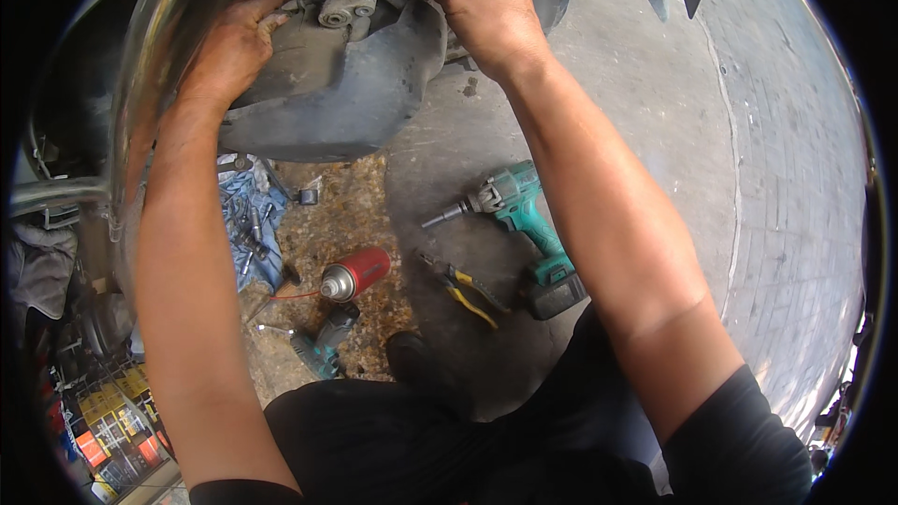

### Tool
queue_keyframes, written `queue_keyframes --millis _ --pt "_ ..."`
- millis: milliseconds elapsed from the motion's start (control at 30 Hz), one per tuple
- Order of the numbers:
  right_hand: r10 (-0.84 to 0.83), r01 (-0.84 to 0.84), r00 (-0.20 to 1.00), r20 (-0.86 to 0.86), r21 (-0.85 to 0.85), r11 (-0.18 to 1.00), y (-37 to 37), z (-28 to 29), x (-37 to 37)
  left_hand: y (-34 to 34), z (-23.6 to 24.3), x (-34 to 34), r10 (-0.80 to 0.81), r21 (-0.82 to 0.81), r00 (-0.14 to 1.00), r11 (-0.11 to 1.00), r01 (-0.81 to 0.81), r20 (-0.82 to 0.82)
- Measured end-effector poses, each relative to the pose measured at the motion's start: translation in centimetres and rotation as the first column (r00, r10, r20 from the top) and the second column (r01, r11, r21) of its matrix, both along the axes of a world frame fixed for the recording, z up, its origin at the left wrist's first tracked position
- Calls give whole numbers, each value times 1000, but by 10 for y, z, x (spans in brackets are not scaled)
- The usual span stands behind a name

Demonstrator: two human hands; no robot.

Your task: The person sprays lubricant on the rear wheel area of a scooter, then uses pliers and a cordless impact driver to remove and reattach components near the brake assembly. The person manipulates small metal parts and fasteners by hand.

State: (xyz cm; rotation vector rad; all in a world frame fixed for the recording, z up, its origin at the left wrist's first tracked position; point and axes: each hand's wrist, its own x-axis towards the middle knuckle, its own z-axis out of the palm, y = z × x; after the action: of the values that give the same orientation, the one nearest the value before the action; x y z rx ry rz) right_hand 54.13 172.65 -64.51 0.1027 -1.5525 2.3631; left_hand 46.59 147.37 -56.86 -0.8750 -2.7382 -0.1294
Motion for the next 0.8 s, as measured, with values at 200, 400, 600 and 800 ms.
queue_keyframes --millis 200,400,600,800 --pt "10 -10 1000 11 31 999 3 0 3 -3 5 -3 -14 -20 999 1000 14 37" --pt "-50 48 999 14 100 994 -1 1 3 3 8 5 31 48 995 998 -35 90" --pt "-17 17 1000 -3 -6 1000 -8 0 5 3 5 0 6 48 998 999 -9 68" --pt "-66 60 992 -104 -59 996 -12 -2 -1 0 5 -2 -23 25 999 999 22 43"
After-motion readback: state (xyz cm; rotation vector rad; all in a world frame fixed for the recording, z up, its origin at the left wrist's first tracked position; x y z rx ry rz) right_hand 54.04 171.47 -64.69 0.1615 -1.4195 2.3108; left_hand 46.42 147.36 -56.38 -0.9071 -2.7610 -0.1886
